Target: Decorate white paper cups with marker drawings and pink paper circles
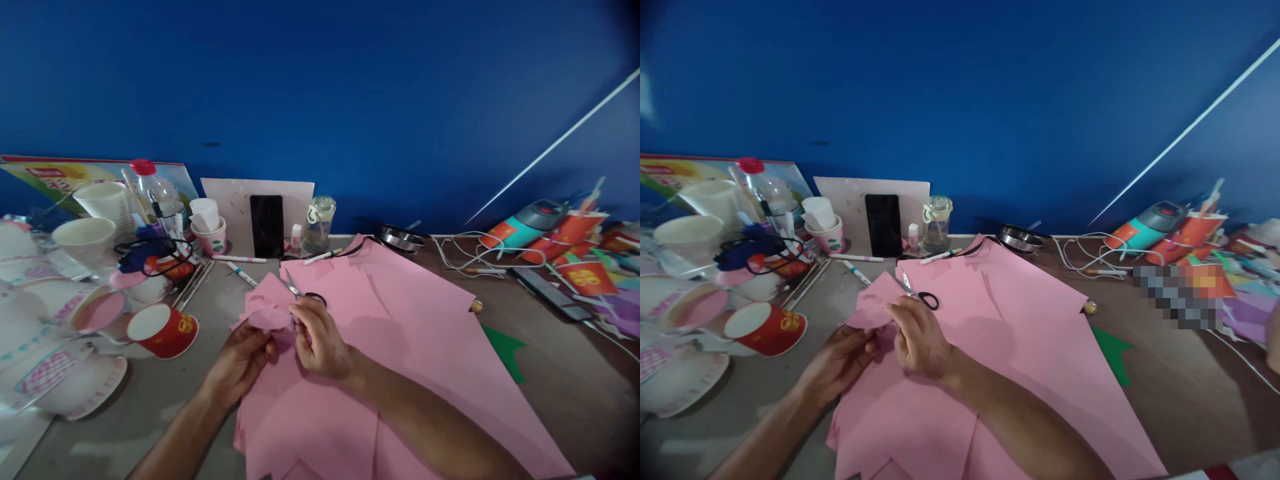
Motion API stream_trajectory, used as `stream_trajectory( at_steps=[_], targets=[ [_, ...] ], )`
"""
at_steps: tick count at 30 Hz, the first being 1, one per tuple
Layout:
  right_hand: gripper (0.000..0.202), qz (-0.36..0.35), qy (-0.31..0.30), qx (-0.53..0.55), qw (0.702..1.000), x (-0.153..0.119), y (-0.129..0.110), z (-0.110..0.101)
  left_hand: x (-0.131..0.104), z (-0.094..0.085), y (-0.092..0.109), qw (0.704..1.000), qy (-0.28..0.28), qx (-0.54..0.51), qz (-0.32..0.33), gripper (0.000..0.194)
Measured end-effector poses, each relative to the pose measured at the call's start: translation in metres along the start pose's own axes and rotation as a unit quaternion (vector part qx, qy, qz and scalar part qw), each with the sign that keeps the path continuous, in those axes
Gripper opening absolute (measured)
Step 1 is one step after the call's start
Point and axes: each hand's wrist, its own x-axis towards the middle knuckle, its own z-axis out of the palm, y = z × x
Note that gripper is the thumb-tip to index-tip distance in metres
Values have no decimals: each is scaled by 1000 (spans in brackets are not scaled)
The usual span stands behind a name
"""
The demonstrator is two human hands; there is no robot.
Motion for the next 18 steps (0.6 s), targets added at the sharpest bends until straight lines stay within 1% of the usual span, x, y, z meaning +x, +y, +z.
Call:
stream_trajectory(
  at_steps=[3,5,8,10,12,13,15,18],
  targets=[
    [52,20,-47,42,998,3,3,1,-1,-1,0,1000,-6,-4,-6,19],
    [48,43,-63,69,995,5,5,2,-1,0,2,1000,-16,0,-7,19],
    [41,94,-52,78,991,8,9,3,-2,2,4,1000,-19,14,-4,18],
    [35,132,-33,62,989,10,14,2,-2,4,6,1000,-2,22,11,17],
    [31,146,-44,25,988,12,18,1,-2,5,7,998,25,30,39,16],
    [29,138,-65,2,988,13,19,0,-2,5,8,997,36,34,54,16],
    [23,108,-128,-42,985,14,21,0,-1,4,9,995,46,45,79,15],
    [18,85,-219,-92,968,15,20,5,-1,2,8,993,45,59,96,14]
  ],
)
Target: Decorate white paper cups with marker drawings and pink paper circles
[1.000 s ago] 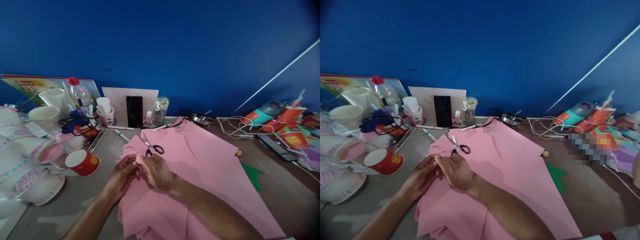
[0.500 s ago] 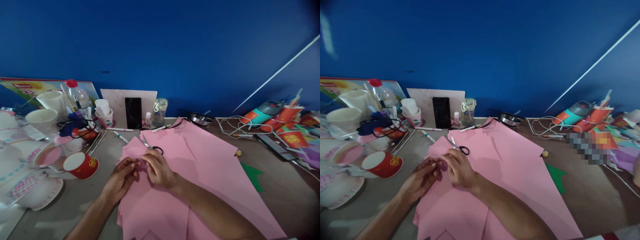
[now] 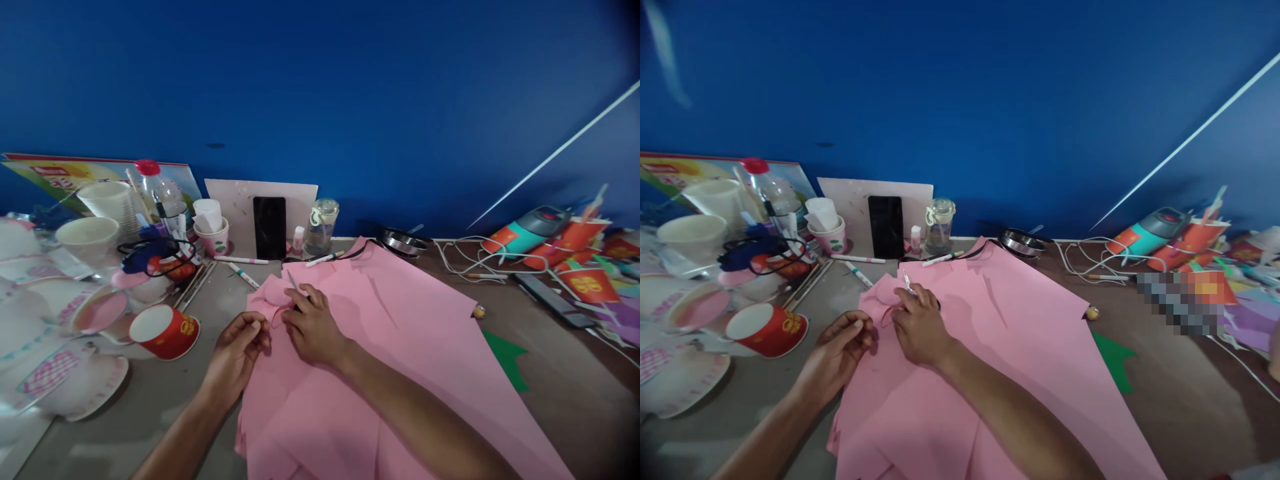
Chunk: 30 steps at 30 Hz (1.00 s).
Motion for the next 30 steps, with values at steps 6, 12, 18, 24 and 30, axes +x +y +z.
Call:
stream_trajectory(
  at_steps=[6,12,18,24,30],
  targets=[
    [40,-23,-1,-23,999,0,-1,2,0,0,0,1000,4,0,5,15],
    [35,-175,66,-49,981,-12,-11,-5,-2,1,1,997,12,-72,-41,32],
    [22,-234,111,29,965,-10,-21,-7,0,7,5,996,34,-42,-75,33],
    [25,-75,206,123,968,-3,-5,-11,0,1,0,993,72,97,-5,34],
    [28,103,192,189,957,7,23,-12,-1,-3,-13,939,70,314,123,50]
  ],
)
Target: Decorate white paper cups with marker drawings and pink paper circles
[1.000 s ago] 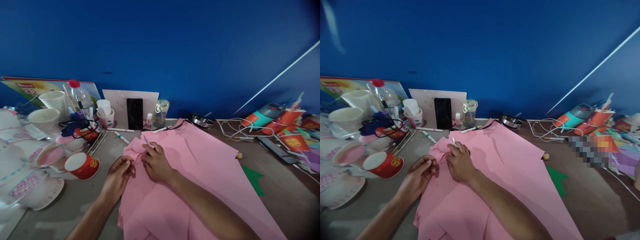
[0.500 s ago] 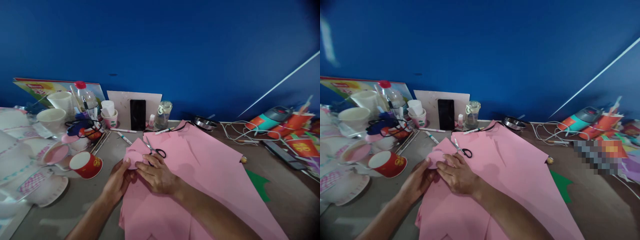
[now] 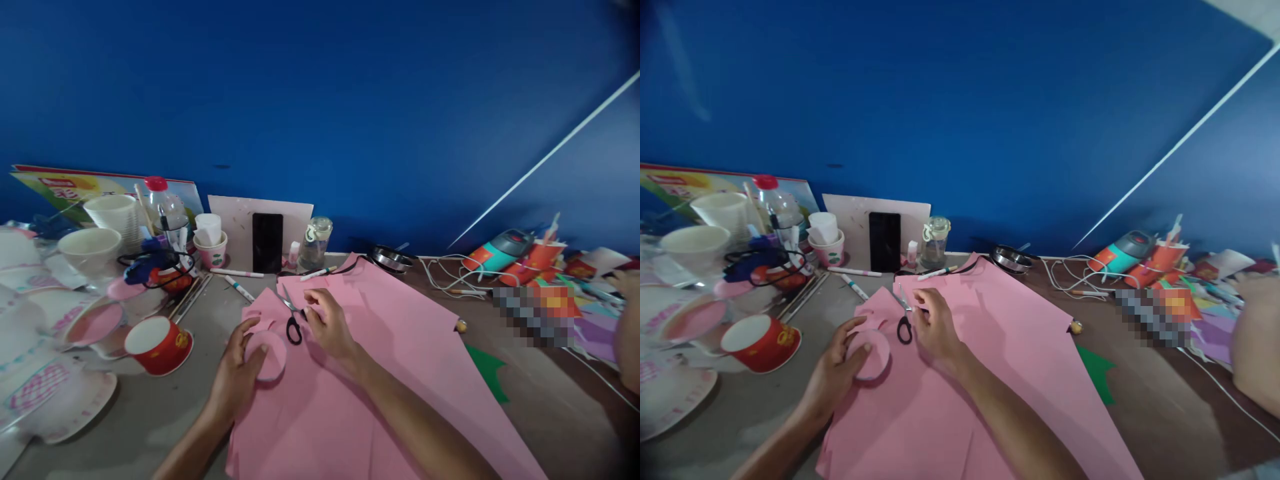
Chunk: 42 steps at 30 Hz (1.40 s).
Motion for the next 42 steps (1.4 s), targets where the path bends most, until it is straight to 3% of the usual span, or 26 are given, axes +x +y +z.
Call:
stream_trajectory(
  at_steps=[4,9,13,19,25,36,42],
  targets=[
    [30,67,-42,-16,997,12,1,-5,-3,2,-6,991,-40,87,90,36],
    [23,115,-74,-65,988,34,7,-8,-6,3,-17,953,-118,182,213,31],
    [20,169,-58,-122,976,59,22,4,-9,3,-21,922,-115,261,261,35],
    [30,241,-27,-210,947,93,35,35,-5,-6,-20,896,-81,359,249,26],
    [36,242,-21,-258,935,103,36,54,0,-14,-13,874,-145,425,185,33],
    [19,251,18,-231,940,113,44,76,-3,-12,-8,867,-160,436,181,33],
    [12,201,42,-146,968,111,33,68,-3,-12,-9,870,-145,434,183,32]
  ],
)
